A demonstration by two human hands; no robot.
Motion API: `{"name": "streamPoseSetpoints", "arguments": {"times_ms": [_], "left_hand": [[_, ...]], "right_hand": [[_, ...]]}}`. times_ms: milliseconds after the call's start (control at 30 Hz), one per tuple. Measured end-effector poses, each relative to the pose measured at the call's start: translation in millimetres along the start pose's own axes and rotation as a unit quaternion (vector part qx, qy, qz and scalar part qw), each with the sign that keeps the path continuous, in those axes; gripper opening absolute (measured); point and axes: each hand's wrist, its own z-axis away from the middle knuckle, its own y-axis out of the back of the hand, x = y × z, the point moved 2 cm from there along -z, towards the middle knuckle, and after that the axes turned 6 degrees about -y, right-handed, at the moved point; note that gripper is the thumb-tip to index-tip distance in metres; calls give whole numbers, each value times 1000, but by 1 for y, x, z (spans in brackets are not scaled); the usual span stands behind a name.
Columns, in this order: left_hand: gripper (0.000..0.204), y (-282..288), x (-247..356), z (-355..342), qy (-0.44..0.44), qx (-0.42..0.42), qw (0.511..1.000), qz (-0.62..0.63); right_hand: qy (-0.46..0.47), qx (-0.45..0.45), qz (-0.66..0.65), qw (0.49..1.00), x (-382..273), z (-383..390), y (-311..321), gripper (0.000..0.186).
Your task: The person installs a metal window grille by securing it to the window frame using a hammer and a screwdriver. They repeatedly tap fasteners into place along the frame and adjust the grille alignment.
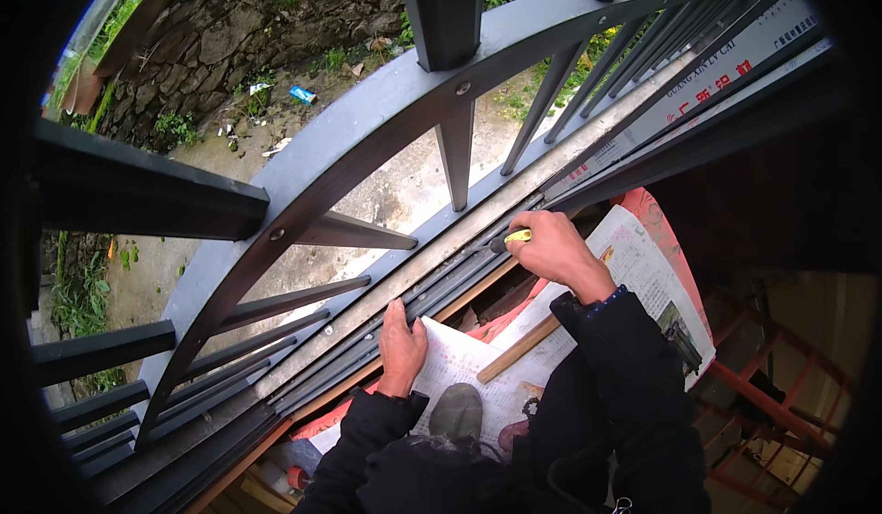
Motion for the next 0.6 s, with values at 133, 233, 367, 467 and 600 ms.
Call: {"name": "streamPoseSetpoints", "arguments": {"times_ms": [133,233,367,467,600], "left_hand": [[58,-4,7,-5,10,-24,999,21],[59,-7,13,-9,15,-29,999,35],[60,-15,22,-18,6,-29,998,64],[60,-20,27,-20,1,-14,998,56],[60,-24,29,-18,-3,-1,999,47]], "right_hand": [[-2,-51,5,999,-3,-16,-19,36],[-15,-111,-26,993,-9,-25,-36,34],[-48,-148,-79,985,-13,-30,-46,31],[-69,-160,-111,978,-9,-29,-48,29],[-56,-154,-131,978,-3,-29,-50,28]]}}
